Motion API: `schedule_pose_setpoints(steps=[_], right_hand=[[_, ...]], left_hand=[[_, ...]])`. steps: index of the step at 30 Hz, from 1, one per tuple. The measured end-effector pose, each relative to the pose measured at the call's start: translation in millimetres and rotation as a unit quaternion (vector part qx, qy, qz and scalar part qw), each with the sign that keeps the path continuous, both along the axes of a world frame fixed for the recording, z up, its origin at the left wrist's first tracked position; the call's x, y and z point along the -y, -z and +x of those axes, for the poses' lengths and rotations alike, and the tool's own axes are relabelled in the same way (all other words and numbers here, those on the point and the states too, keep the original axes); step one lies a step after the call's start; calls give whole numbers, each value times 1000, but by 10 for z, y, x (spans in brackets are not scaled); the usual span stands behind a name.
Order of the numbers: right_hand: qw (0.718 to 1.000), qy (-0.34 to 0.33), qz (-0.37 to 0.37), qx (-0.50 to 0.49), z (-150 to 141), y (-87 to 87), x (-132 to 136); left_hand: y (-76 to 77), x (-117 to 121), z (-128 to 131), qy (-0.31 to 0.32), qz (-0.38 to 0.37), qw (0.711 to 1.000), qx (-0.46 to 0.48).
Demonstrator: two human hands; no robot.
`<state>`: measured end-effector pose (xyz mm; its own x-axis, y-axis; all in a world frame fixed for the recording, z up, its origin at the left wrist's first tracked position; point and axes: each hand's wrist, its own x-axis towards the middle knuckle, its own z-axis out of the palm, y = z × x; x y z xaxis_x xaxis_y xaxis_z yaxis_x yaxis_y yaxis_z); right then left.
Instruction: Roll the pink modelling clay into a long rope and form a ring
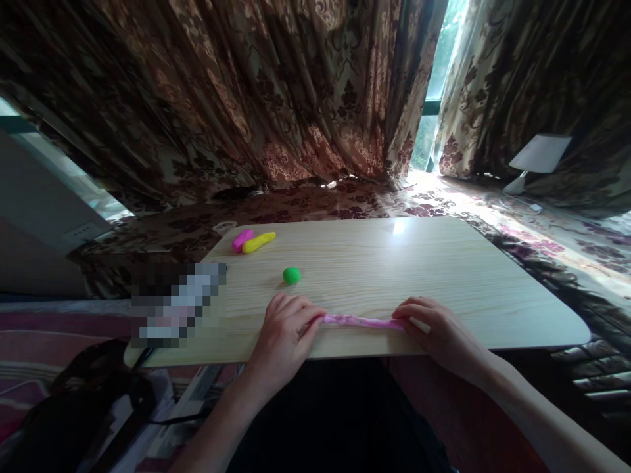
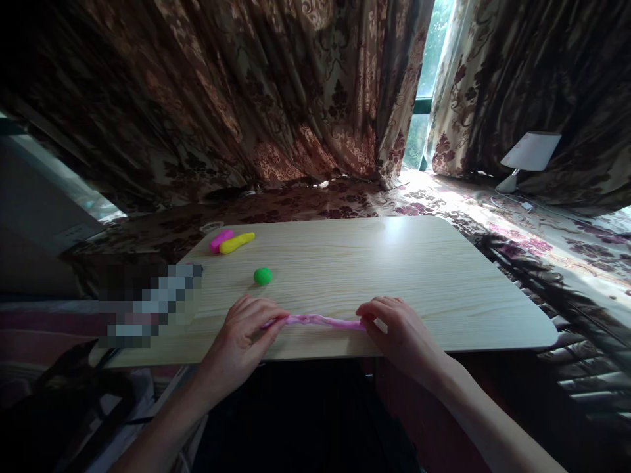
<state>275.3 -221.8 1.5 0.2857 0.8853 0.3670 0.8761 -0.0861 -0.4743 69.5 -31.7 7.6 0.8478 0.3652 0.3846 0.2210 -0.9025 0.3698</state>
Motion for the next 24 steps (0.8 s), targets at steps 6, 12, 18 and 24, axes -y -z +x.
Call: schedule_pose_setpoints(steps=[6, 12, 18, 24], right_hand=[[999, -4, 7, 42, 21, -54, 39], [995, -38, -33, 88, -262, 8, 149], [976, -44, -106, 183, -414, 191, 190], [972, 1, -125, 201, -355, 214, 99]], left_hand=[[-4, 48, 33, -13, 53, 998, -34], [54, 486, 128, 58, 84, 988, -116], [98, 562, 80, 63, 98, 983, -139], [135, 540, 151, 27, 107, 985, -130]])
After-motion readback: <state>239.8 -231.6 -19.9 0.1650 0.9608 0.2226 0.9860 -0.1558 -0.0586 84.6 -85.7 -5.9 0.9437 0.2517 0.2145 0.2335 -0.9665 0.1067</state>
